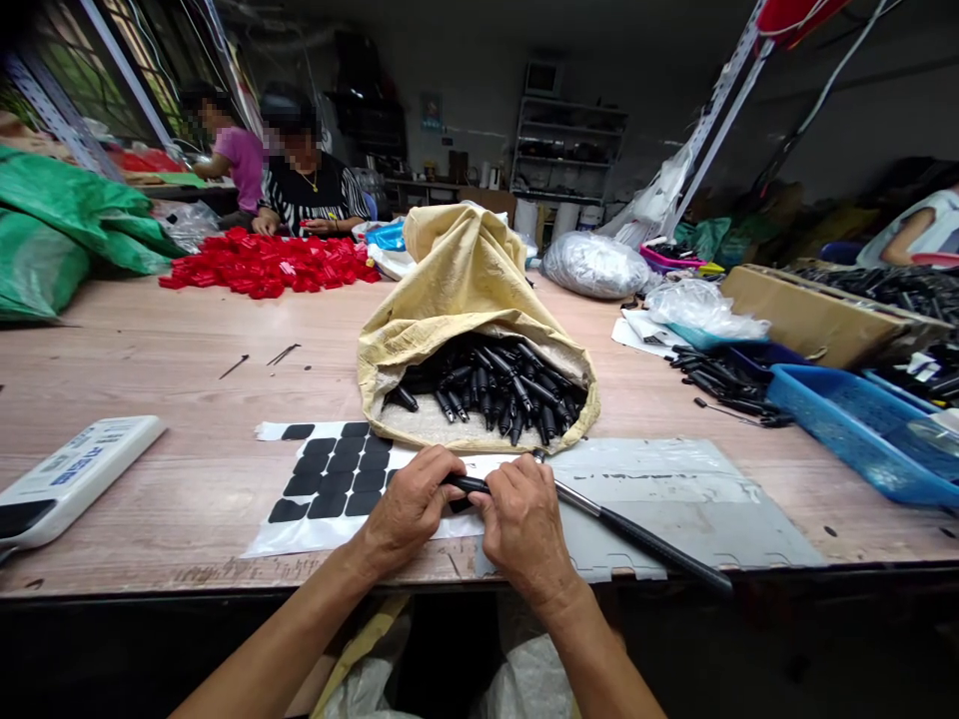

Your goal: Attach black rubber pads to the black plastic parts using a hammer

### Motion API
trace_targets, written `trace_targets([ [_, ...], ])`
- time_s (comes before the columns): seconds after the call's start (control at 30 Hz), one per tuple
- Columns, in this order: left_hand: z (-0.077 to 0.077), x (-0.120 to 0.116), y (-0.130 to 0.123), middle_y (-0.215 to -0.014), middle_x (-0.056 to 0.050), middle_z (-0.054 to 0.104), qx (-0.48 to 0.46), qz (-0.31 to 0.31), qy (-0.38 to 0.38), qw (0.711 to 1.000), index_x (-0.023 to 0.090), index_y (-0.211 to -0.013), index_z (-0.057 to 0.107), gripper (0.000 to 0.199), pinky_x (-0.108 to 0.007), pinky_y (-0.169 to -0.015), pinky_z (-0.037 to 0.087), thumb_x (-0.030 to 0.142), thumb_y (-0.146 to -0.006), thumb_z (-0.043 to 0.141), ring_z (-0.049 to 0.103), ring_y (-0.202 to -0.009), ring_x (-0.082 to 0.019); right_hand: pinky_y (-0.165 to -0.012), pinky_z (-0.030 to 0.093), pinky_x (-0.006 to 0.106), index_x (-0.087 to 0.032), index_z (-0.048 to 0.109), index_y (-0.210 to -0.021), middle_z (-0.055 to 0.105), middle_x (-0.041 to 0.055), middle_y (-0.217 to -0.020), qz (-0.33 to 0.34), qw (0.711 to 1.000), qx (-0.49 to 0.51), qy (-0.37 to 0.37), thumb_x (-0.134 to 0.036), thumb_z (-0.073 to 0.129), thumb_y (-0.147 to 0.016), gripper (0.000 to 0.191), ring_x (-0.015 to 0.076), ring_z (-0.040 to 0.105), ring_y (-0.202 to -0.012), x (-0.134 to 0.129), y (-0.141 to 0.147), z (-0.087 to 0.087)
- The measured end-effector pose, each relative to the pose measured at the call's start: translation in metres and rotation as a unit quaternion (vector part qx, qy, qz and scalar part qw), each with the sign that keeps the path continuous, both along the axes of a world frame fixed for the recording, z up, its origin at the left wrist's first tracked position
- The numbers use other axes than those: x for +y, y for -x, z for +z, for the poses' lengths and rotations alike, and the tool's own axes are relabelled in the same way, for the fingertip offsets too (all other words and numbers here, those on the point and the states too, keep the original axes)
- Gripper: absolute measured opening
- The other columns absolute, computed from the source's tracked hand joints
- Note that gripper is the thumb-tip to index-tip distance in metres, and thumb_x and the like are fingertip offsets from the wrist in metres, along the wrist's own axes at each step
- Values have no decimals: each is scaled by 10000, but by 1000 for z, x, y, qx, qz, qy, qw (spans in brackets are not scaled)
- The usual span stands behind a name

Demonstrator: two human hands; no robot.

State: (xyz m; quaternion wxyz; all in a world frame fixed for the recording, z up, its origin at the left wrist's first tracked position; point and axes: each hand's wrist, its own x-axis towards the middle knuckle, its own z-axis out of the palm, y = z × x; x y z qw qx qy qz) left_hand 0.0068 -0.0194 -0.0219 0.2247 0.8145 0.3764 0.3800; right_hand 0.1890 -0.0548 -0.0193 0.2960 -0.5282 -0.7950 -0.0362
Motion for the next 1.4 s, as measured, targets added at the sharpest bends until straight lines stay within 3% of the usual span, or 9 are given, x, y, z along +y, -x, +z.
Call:
trace_targets([
  [0.23, 4, -3, 1, -932, -45, 611, 1, -7, 24, 1000, 192, -907, 580, 165, -326, -814, 446, 64, -823, 519, 550, -904, -206, -797, 330, 361, -192, 575, -770, 601, 31, -790, 0, 1000, 1, 20, -268, 567, -957, 202, 212, 486, -868, -5, -4, 12],
  [0.4, 7, -5, 0, -950, -45, 612, 13, -9, 31, 999, 188, -928, 593, 127, -327, -827, 443, 98, -853, 544, 555, -928, -209, -845, 391, 357, -224, 639, -1100, 659, 44, -982, -15, 1000, 24, -3, -390, 667, -900, 262, 227, 540, -960, -10, -32, 19],
  [0.63, 15, -6, 1, -967, -41, 625, 27, -30, 45, 998, 196, -957, 617, 122, -319, -836, 438, 116, -870, 587, 564, -934, -203, -823, 422, 363, -240, 649, -1028, 661, 40, -943, -178, 984, -16, -27, -338, 619, -913, 154, 235, 567, -905, -17, -75, -11],
  [0.8, 29, -48, 7, -931, -31, 650, 89, -128, 63, 986, 207, -943, 633, 65, -272, -718, 436, 179, -886, 631, 601, -839, -175, -810, 421, 361, -241, 649, -1016, 659, 40, -932, -191, 980, -34, -43, -320, 595, -921, 135, 233, 571, -890, -18, -74, -19],
  [0.9, 12, -79, 3, -901, -28, 687, 203, -228, 88, 948, 218, -912, 660, 55, -256, -613, 417, 271, -912, 648, 646, -746, -171, -815, 422, 362, -237, 649, -1022, 660, 45, -940, -189, 980, -33, -43, -314, 578, -929, 139, 233, 575, -897, -17, -73, -18],
  [1.07, -41, -103, -18, -989, -164, 731, 451, -145, 210, 855, 144, -1054, 698, 230, -343, -626, 481, 140, -924, 508, 727, -816, -328, -800, 420, 358, -237, 657, -1024, 663, 50, -954, -188, 980, -37, -54, -320, 580, -926, 150, 230, 576, -886, -17, -75, -20],
  [1.17, -50, -106, -22, -1045, -210, 727, 475, -132, 237, 837, 115, -1124, 692, 363, -398, -681, 500, 60, -909, 405, 723, -918, -376, -797, 418, 356, -240, 659, -1034, 662, 44, -951, -188, 980, -40, -56, -317, 581, -926, 154, 225, 573, -882, -17, -76, -22],
  [1.33, 0, -90, -16, -968, -74, 757, 334, -234, 221, 886, 233, -1018, 727, 172, -285, -617, 469, 237, -892, 610, 718, -817, -253, -801, 413, 357, -237, 656, -1029, 660, 45, -942, -178, 981, -41, -65, -327, 584, -928, 154, 225, 571, -883, -16, -78, -23],
  [1.4, 29, -66, -12, -916, -17, 747, 210, -170, 189, 944, 270, -986, 716, 139, -261, -642, 473, 349, -900, 642, 696, -824, -209, -801, 413, 358, -235, 655, -1029, 659, 46, -943, -178, 981, -41, -64, -324, 582, -928, 153, 225, 569, -881, -16, -78, -23],
])
